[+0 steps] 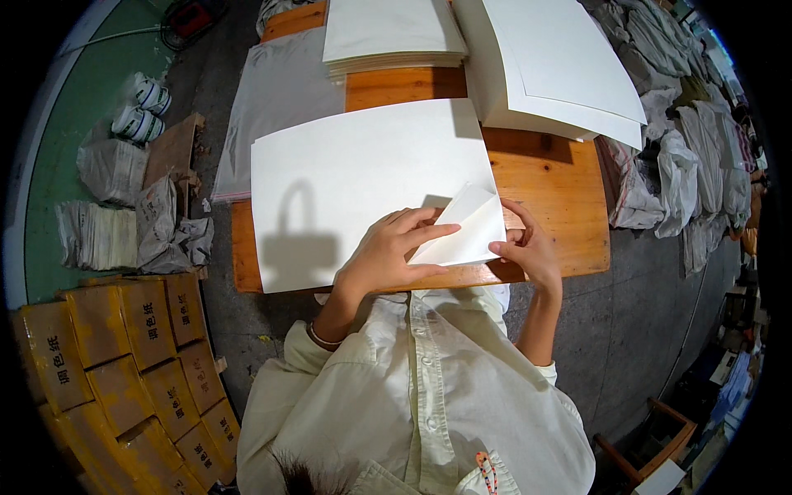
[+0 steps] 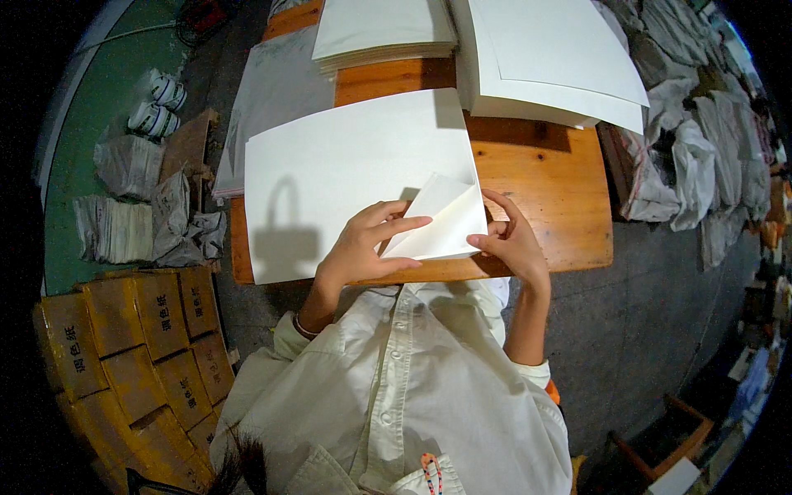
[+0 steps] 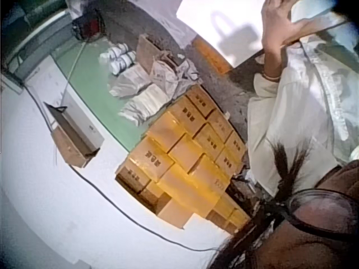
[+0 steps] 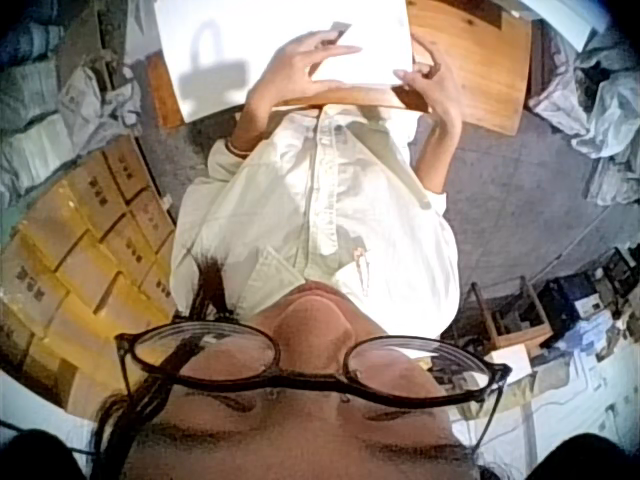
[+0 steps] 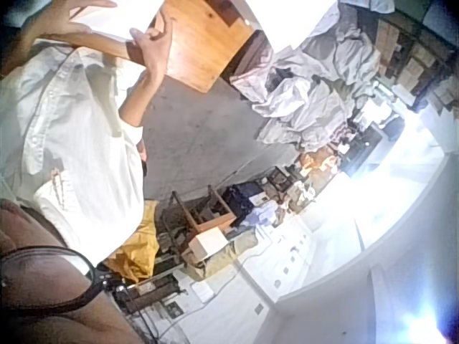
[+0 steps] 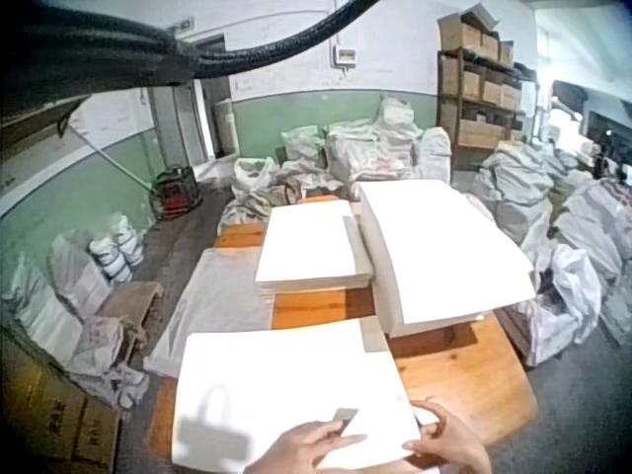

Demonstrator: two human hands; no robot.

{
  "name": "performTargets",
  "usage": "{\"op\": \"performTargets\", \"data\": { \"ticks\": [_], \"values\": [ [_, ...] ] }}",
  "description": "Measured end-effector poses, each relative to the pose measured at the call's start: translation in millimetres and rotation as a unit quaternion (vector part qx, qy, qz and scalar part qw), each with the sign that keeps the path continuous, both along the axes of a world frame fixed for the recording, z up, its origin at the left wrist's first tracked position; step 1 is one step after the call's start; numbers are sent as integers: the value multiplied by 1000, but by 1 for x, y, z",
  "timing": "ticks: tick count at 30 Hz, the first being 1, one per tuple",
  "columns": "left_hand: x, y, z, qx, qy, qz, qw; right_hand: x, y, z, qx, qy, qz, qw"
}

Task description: The person repeatedly picks up a white sheet of paper, places it into a clear plastic sleeve, and seals the sleeve by pressing the edges. They then flip through the pages of the packaged paper before repeating the process with another sheet.

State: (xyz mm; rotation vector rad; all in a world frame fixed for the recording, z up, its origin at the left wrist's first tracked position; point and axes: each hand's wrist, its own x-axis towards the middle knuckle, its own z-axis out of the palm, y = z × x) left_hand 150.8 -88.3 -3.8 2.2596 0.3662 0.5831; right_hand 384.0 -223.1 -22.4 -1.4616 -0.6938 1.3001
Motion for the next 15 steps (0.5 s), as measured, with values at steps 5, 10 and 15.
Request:
{"op": "performTargets", "data": {
  "ticks": [5, 10, 15],
  "values": [
    [-1, 0, -3, -8, 0, 18, 1000, -1, 0, 0, 10, 1, -4, 1000],
    [-4, -2, -3, -99, 11, 77, 992, 0, -4, 3, 28, 8, 0, 1000],
    [-2, 1, -9, -37, -11, 1, 999, 2, -2, -5, 22, 9, 3, 1000]
  ]
}}
